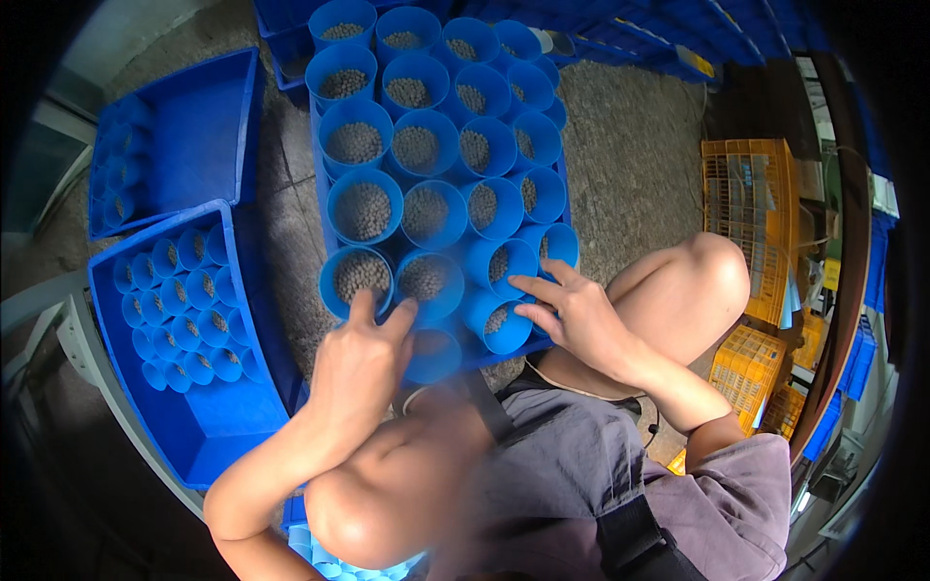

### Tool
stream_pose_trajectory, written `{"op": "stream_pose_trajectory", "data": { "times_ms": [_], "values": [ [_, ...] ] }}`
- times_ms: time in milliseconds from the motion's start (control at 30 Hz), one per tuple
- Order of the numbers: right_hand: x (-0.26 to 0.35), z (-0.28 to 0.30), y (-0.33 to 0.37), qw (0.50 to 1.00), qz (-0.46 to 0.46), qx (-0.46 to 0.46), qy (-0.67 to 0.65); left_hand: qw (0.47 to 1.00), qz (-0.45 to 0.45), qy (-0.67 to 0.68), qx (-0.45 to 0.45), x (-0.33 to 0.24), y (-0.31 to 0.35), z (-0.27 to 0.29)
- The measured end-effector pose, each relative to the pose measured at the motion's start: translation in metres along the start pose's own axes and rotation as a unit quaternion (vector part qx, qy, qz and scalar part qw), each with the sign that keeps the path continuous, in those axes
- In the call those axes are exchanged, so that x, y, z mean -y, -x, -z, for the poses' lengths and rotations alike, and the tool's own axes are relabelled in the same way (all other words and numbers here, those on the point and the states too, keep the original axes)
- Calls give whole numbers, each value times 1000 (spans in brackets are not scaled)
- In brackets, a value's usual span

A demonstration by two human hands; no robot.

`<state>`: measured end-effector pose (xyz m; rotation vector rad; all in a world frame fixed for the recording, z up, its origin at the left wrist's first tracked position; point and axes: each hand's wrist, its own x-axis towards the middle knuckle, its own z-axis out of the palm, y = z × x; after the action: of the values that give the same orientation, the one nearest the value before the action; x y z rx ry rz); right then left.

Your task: The person places a blue tray on the floor and arranges small blue cups filled with soil into it. They then pick up another tray of cups and transfer them into the first tray, organizing them in rows.

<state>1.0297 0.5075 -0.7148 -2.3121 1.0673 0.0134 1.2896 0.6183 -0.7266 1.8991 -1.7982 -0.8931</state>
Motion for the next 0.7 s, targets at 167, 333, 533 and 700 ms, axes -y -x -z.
{"op": "stream_pose_trajectory", "data": {
  "times_ms": [167,333,533,700],
  "values": [
    [8,10,-7,998,-11,65,13,998,-36,9,58,-18,-5,-10],
    [26,49,-20,990,-11,111,84,997,-31,-14,75,-25,-2,20],
    [51,66,-60,972,167,-11,166,971,-123,172,111,-35,52,75],
    [62,11,-85,958,269,43,95,909,-256,279,176,-16,76,65]
  ]
}}
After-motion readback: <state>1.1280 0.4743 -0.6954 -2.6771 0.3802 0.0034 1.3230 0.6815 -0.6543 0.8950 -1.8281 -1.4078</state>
